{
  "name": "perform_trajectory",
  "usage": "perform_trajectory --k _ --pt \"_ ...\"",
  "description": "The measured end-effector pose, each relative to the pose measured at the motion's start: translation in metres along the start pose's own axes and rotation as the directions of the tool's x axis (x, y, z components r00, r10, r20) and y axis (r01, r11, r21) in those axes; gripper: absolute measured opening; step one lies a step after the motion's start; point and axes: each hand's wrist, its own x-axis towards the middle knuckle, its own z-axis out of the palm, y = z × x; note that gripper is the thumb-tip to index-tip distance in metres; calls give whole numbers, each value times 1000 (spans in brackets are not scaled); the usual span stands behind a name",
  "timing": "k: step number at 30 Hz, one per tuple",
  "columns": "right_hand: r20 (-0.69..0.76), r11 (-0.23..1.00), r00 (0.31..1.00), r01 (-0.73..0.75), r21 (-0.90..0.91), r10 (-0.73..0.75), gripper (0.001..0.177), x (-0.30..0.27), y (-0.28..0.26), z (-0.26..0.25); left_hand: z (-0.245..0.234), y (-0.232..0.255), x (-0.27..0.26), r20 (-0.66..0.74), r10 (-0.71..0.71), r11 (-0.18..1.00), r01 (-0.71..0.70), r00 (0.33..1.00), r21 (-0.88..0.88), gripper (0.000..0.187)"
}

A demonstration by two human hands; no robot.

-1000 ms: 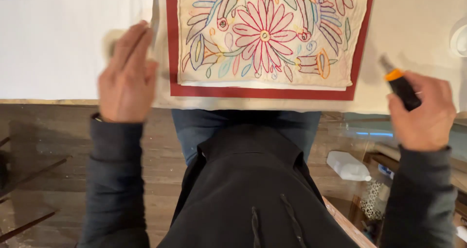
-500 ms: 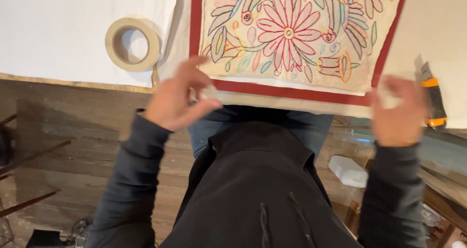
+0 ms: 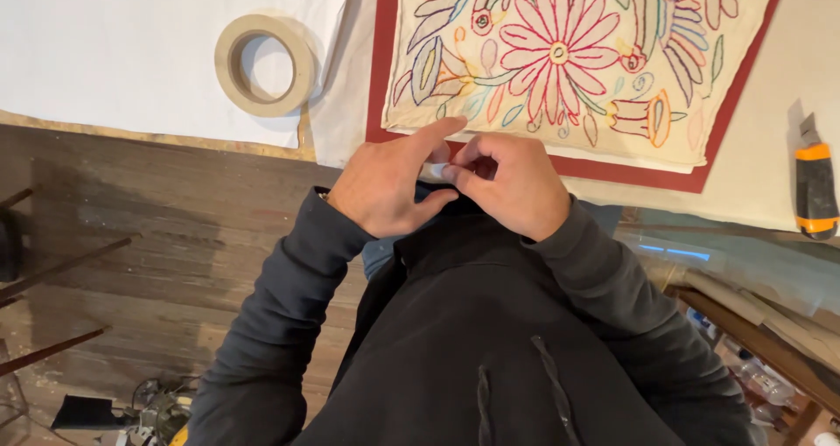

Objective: Aligning and securing embroidered fabric artwork into a frame.

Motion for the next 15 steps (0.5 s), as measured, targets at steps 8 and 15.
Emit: perform_trajectory --k 8,15 --pt "13 999 999 37 -36 -36 14 11 13 14 -12 -24 -15 -116 -5 990 21 993 136 73" --pt "-65 983 996 49 -176 -61 18 51 8 8 -14 -43 -35 -385 -137 938 244 913 245 47"
